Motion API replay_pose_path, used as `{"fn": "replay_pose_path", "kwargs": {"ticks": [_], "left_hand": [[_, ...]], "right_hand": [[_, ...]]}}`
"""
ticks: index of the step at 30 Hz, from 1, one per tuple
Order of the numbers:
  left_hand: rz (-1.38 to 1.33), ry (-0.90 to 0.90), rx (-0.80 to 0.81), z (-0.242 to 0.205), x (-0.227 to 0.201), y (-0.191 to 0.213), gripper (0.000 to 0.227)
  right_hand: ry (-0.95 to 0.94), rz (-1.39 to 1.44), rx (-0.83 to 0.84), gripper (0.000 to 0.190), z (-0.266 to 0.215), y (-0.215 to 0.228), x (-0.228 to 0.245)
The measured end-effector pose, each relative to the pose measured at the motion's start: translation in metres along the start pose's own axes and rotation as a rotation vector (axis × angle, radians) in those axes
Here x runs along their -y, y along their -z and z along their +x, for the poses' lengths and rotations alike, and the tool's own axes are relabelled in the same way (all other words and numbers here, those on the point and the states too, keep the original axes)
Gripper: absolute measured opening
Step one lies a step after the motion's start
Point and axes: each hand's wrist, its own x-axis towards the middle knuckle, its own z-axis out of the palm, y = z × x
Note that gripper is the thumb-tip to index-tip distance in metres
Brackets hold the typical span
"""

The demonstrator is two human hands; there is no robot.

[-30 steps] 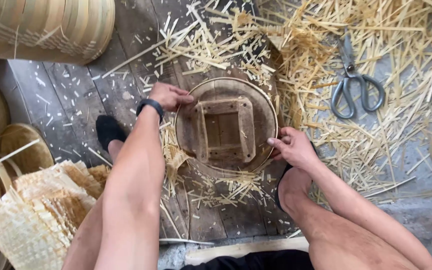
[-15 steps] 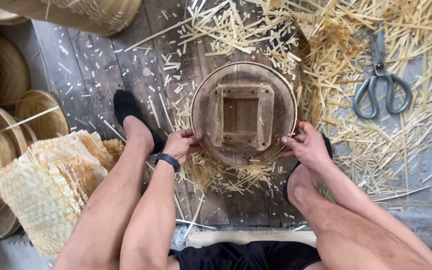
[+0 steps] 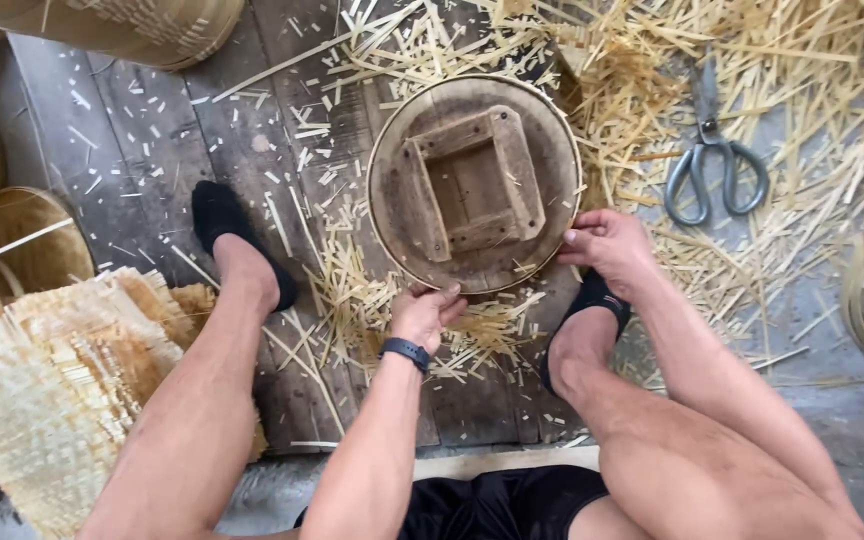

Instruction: Making bamboo steamer baskets by fitting woven bottoms into circular frames and trimming excess bamboo with scissors.

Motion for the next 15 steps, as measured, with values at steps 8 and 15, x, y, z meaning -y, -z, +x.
{"fn": "replay_pose_path", "kwargs": {"ticks": [8,15], "left_hand": [[-0.150,0.005,-0.133,-0.011,0.008,-0.018,0.024],[0.033,-0.097,-0.248,-0.007,-0.023,-0.010,0.035]], "right_hand": [[-0.117,-0.215,-0.111,0.023,-0.002,-0.026,0.012],[0.084,-0.453,-0.125,0.023,-0.018,-0.021,0.035]]}}
